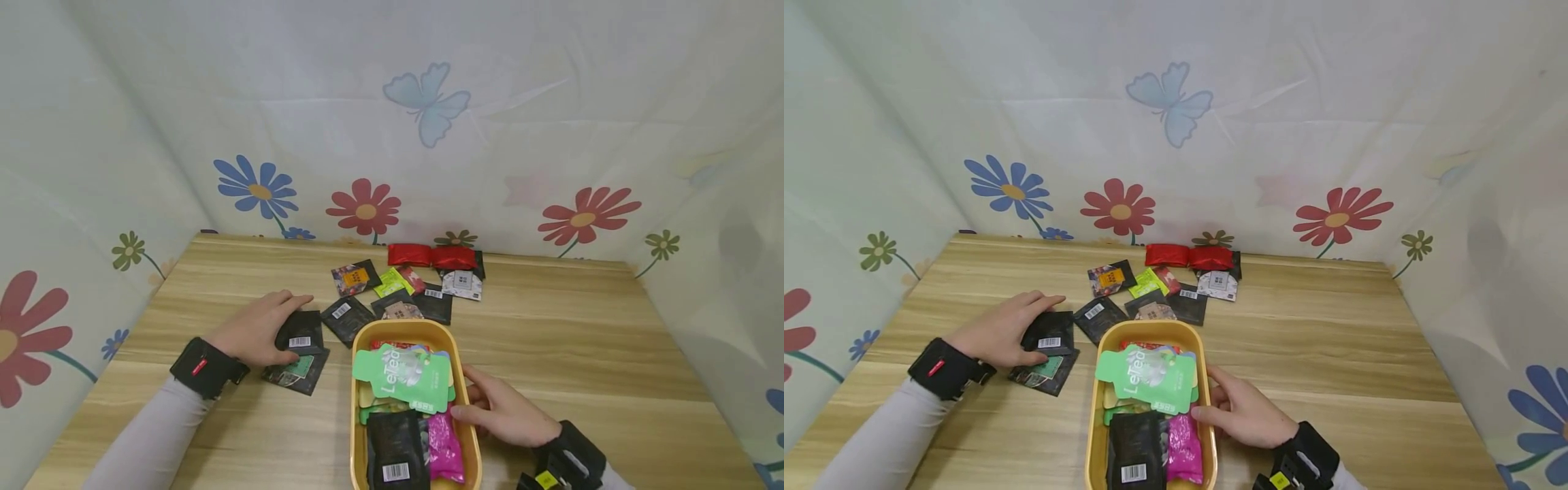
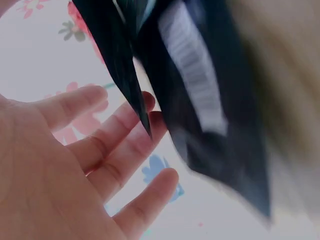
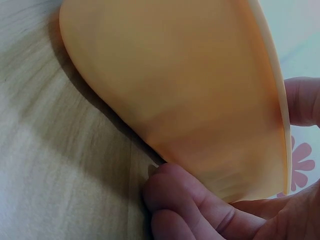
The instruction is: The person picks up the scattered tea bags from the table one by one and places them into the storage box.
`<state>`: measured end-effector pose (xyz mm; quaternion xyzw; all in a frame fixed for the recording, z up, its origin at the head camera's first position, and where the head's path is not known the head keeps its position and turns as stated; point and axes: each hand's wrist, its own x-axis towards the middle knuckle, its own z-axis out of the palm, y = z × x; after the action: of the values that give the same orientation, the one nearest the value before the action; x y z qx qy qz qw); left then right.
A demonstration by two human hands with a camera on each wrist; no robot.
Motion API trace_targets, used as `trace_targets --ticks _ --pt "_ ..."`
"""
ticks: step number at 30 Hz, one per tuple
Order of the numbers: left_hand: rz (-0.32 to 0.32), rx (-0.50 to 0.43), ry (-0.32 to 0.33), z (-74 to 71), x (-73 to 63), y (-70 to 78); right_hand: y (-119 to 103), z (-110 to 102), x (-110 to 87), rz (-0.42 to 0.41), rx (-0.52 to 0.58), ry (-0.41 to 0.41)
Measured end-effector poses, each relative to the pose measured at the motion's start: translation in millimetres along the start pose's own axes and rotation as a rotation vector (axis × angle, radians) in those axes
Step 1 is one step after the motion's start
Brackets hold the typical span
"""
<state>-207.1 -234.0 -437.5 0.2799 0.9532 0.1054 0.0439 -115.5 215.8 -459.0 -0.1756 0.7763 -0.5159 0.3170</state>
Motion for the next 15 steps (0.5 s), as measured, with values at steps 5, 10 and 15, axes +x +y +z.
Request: trace_targets --ticks 5,10,15 --pt "-0.014 0.025 0.045 -9.5 -6.1 -15.2 0.5 0.6 0.4 0.001 -0.007 0.001" --pt "0.008 0.048 0.131 -24.8 -12.7 -15.0 0.8 1.1 0.8 -0.005 -0.02 0.002" --pt "0.096 0.027 0.211 -39.8 -15.6 12.5 1.1 1.0 0.9 -0.005 -0.017 0.008"
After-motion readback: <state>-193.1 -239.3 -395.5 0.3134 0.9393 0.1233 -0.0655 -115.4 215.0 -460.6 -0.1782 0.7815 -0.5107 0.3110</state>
